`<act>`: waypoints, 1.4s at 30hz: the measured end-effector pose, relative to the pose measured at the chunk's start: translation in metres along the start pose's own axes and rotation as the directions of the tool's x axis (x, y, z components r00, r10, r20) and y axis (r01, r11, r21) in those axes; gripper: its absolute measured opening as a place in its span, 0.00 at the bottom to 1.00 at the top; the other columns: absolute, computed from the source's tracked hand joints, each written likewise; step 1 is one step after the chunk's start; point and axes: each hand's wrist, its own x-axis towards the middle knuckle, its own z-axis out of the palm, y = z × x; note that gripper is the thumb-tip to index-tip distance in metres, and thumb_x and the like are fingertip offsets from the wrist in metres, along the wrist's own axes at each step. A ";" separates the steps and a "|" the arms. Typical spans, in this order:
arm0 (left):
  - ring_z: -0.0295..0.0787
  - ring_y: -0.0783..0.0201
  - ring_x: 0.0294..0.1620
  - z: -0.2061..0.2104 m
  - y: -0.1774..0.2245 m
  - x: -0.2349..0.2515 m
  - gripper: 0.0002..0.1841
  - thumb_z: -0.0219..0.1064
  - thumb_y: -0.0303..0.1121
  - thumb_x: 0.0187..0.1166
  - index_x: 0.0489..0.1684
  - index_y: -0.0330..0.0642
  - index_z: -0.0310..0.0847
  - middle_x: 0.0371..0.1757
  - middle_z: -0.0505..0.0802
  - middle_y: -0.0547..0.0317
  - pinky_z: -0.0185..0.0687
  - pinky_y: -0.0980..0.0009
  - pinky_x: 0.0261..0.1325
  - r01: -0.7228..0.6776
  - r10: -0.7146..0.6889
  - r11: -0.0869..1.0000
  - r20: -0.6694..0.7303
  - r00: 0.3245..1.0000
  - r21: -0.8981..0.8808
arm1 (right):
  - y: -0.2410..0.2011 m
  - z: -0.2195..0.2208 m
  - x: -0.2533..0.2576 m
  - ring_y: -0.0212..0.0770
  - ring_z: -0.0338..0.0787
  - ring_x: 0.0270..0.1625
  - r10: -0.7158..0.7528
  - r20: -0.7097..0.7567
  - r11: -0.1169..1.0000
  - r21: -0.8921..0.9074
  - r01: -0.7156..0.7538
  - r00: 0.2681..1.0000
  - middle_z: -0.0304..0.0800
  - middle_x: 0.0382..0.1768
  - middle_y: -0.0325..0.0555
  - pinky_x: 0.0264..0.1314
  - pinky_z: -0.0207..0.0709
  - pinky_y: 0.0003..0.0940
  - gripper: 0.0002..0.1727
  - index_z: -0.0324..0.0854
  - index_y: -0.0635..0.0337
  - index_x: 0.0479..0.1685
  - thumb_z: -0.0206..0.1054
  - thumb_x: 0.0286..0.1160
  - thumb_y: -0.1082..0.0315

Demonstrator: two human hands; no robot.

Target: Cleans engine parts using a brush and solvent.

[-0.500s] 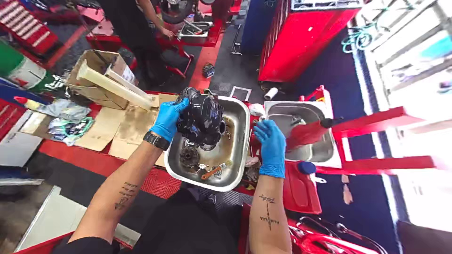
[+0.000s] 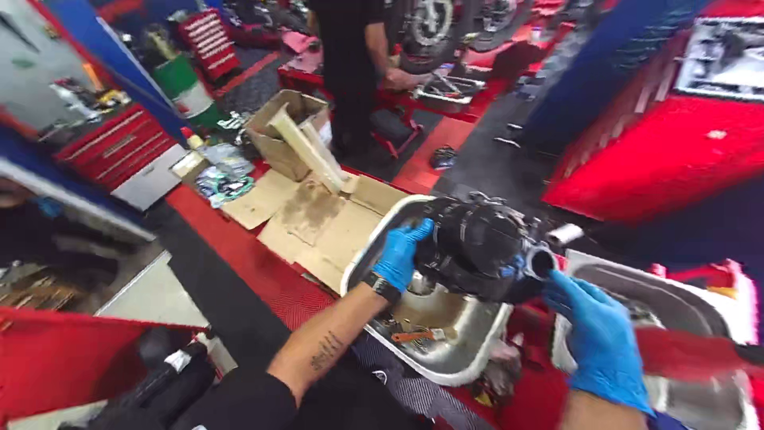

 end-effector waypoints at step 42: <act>0.77 0.36 0.79 -0.788 0.203 0.329 0.45 0.46 0.69 0.86 0.71 0.29 0.80 0.73 0.84 0.29 0.65 0.35 0.81 0.587 -0.264 0.405 -0.526 0.809 0.701 | -0.046 0.854 -0.025 0.63 0.92 0.47 0.170 0.381 0.639 -0.745 0.193 0.909 0.93 0.37 0.60 0.51 0.77 0.68 0.16 0.92 0.61 0.37 0.73 0.72 0.55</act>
